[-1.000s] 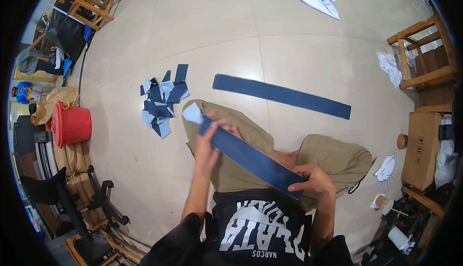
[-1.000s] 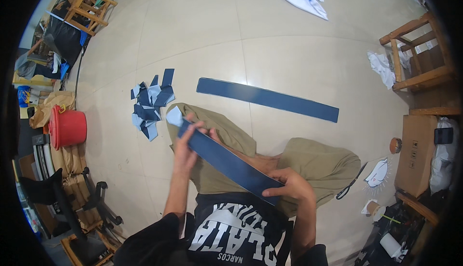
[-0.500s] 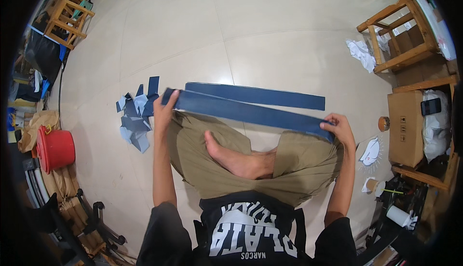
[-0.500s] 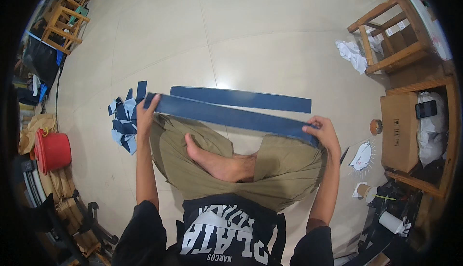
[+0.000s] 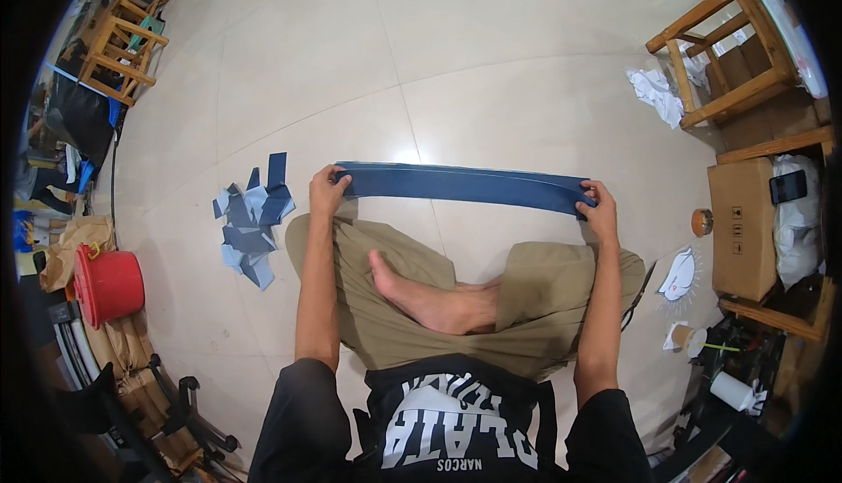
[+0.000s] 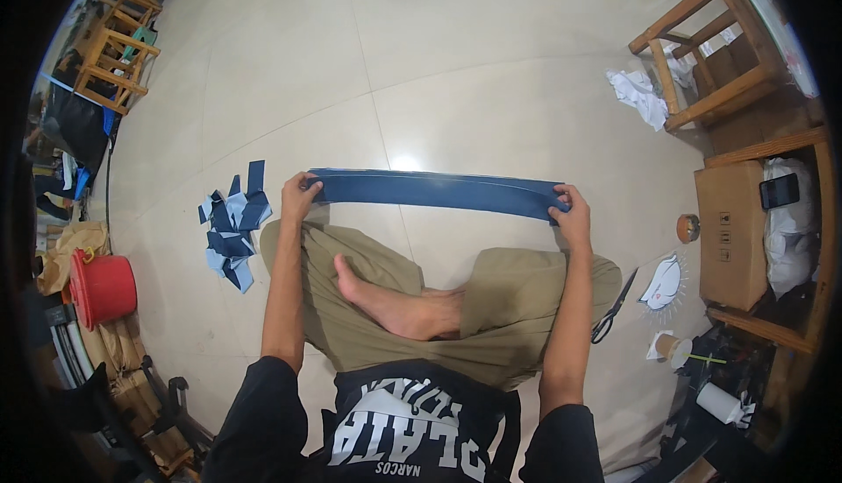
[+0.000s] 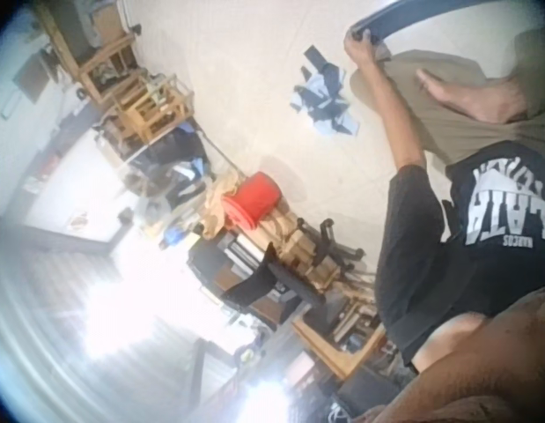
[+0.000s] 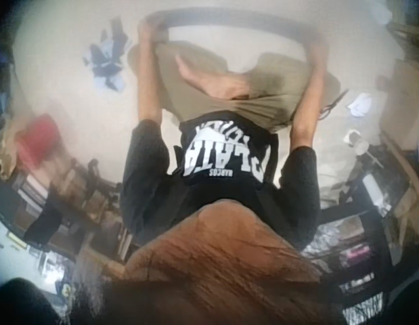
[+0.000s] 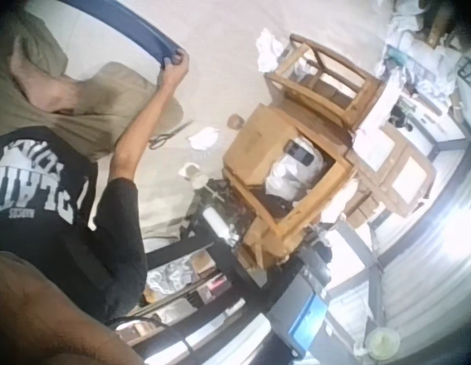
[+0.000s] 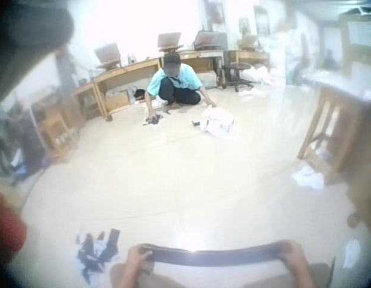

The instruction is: The person sits on the floor and repeatedly folds small blue fabric pieces in half, stacking them on a long blue strip. The person handles the fabric pieces one at a time and places them in a pile.

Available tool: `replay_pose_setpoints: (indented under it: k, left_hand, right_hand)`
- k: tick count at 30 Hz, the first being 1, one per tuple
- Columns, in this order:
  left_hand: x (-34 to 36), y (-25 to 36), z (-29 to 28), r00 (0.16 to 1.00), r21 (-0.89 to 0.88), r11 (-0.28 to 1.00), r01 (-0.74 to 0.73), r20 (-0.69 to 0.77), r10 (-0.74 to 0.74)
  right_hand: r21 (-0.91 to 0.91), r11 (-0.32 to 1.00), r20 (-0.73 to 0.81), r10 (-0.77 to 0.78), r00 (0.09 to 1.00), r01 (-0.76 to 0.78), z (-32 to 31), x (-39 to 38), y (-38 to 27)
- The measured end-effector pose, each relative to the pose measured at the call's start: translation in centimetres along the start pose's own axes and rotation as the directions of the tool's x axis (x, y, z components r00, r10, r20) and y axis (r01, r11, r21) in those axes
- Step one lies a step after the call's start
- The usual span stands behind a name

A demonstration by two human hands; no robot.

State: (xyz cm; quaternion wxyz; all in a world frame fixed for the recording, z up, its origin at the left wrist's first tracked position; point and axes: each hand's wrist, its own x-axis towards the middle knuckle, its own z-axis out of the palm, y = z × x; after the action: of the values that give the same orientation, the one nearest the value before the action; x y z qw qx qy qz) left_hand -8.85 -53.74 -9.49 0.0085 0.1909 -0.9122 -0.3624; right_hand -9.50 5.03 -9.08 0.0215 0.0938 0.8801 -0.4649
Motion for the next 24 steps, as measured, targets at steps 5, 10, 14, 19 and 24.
replay_pose_setpoints:
  k: [5,10,14,19,24]
  left_hand:
    - [0.5,-1.9,0.4,0.983,0.021,0.999,-0.028,-0.179,0.031]
    - [0.7,-0.8,0.8,0.981,0.035,0.999,0.022,-0.192,-0.015]
    - [0.4,-0.6,0.3,0.976,0.071,0.997,0.036,-0.218,-0.020]
    - [0.3,-0.5,0.6,0.972,0.096,0.995,0.019,-0.235,0.004]
    - [0.6,-1.7,0.8,0.987,0.002,0.999,0.045,-0.155,-0.044]
  right_hand:
    - [0.115,0.993,-0.061,0.026,0.998,-0.019,0.3,0.7,0.0]
    - [0.045,0.995,-0.154,-0.079,0.985,0.087,0.9,1.7,0.7]
    - [0.041,0.993,-0.218,-0.099,0.971,0.110,1.4,1.8,-0.3]
    - [0.088,0.992,-0.204,-0.073,0.976,0.092,1.3,1.8,0.3]
    - [0.192,0.979,-0.193,-0.029,0.981,0.067,1.3,1.6,0.7]
